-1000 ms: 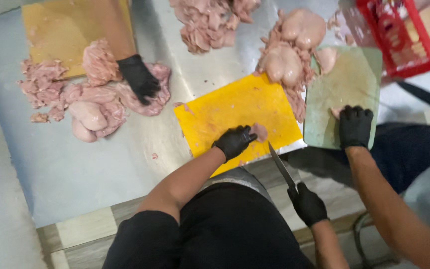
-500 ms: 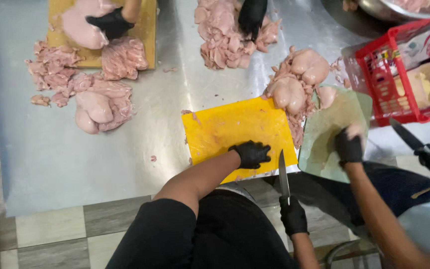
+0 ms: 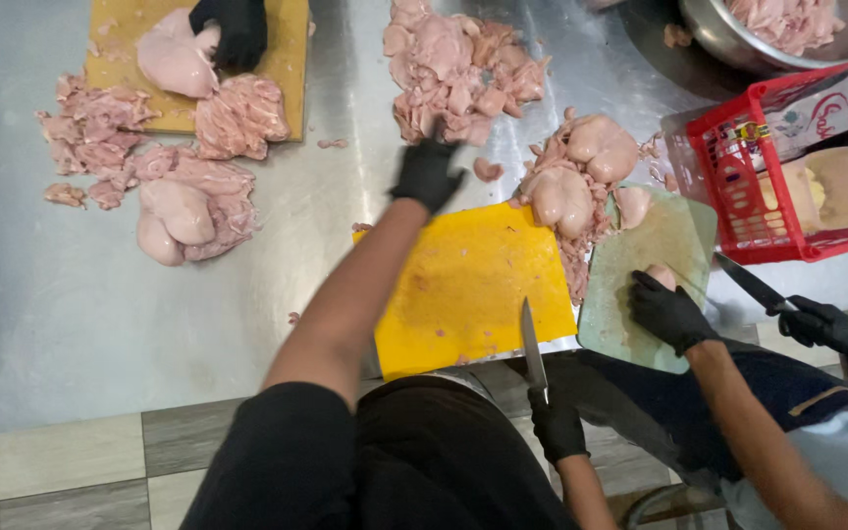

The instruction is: The person cuts raw chicken breasts into smaller pieces using a knife on a yellow cutting board. They repeatedly pick up chicken portions, slice them, and place the cut pieces onto the stainless steel table.

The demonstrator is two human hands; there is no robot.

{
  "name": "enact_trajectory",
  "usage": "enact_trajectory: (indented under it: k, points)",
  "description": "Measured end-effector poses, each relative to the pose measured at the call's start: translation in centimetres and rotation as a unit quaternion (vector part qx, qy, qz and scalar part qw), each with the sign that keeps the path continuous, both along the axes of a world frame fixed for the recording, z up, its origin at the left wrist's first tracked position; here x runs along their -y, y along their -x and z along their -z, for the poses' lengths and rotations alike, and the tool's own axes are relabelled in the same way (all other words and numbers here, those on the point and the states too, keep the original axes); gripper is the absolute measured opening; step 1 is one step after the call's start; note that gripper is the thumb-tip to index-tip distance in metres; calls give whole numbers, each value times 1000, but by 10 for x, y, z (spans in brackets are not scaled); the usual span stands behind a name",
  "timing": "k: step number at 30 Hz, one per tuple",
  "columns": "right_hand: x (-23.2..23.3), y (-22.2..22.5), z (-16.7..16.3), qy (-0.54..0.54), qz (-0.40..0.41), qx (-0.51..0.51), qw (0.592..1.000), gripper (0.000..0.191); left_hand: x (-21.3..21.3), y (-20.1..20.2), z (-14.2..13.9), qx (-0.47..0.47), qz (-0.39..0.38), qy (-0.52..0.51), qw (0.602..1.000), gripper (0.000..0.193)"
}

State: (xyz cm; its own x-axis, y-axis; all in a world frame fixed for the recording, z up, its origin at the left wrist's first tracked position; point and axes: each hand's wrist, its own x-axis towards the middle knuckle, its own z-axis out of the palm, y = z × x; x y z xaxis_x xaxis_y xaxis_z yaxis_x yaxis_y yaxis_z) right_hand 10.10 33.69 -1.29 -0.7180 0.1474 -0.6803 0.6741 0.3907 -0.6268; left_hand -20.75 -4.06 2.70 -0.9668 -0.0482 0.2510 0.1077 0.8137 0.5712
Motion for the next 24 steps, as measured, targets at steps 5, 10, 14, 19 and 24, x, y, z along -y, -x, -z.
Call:
enact_trajectory:
  k: [5, 10, 14, 19, 24]
  points:
    - [25, 4, 1, -53, -39, 43, 997, 29, 161, -83, 25, 63, -193, 121, 972, 52]
    - [34, 15, 10, -103, -205, -167, 959, 27, 284, -192, 13, 59, -470, 324, 819, 88]
    - [43, 40, 19, -196, -306, -221, 905, 32, 319, -239, 9, 145, -478, -173, 849, 97]
    - [80, 73, 8, -160, -221, -51, 961, 34, 352, -252, 31, 121, -466, -323, 815, 88]
    - [117, 79, -12, -127, 1, 75, 989, 34, 350, -259, 45, 138, -353, -479, 792, 54]
